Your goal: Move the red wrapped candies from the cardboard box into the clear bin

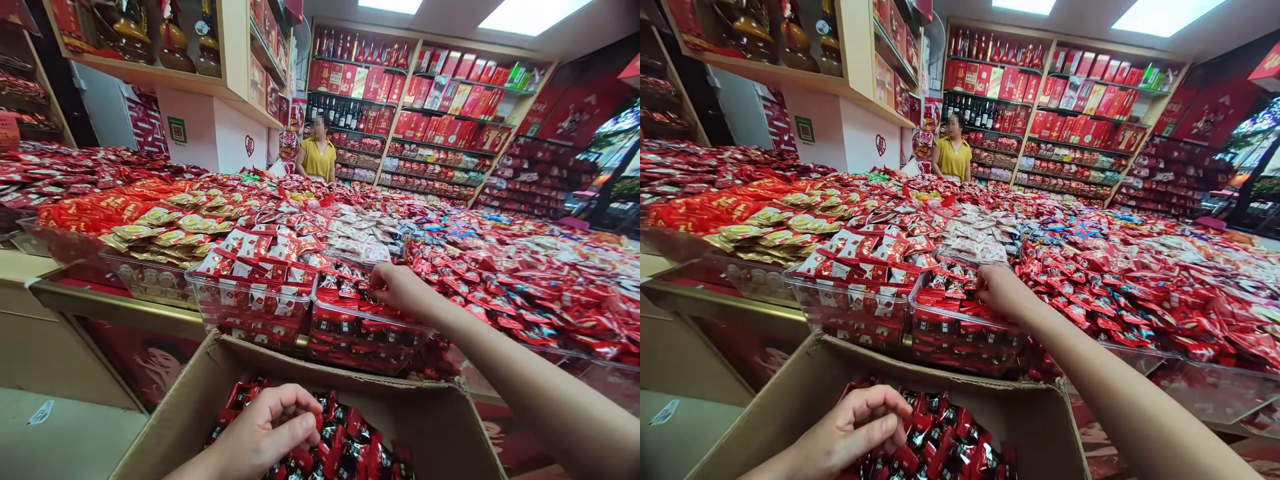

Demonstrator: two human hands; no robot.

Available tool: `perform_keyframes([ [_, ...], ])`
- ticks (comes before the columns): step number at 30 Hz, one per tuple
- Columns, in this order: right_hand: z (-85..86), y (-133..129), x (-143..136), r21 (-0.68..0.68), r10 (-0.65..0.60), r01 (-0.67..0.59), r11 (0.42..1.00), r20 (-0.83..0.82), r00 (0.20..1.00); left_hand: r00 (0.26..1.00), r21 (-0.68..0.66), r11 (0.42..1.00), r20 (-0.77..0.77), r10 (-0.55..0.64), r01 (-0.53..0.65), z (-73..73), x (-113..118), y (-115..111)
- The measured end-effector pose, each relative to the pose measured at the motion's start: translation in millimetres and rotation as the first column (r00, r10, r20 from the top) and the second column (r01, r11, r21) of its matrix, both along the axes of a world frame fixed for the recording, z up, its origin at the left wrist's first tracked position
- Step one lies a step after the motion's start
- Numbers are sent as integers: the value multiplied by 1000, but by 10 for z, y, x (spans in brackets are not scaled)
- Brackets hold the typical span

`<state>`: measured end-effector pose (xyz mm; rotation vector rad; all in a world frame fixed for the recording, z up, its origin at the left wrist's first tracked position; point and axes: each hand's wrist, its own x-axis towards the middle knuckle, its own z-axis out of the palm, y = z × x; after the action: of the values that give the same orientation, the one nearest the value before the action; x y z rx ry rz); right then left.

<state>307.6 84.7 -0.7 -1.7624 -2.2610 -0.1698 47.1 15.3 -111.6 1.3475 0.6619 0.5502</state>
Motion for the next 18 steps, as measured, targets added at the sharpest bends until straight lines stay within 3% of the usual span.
perform_keyframes([
  [7, 92, 18, 72, -196, 44, -47, 979, -21, 999, 981, 100, 994, -191, -15, 35, 82, 33, -40],
  [12, 83, 87, 47, -162, 33, -42, 986, -58, 998, 971, 75, 996, -237, -29, 48, 110, 70, -64],
  [18, 18, 152, 81, -179, 71, -84, 980, -80, 994, 958, 85, 994, -285, -41, 68, 38, 92, -59],
])
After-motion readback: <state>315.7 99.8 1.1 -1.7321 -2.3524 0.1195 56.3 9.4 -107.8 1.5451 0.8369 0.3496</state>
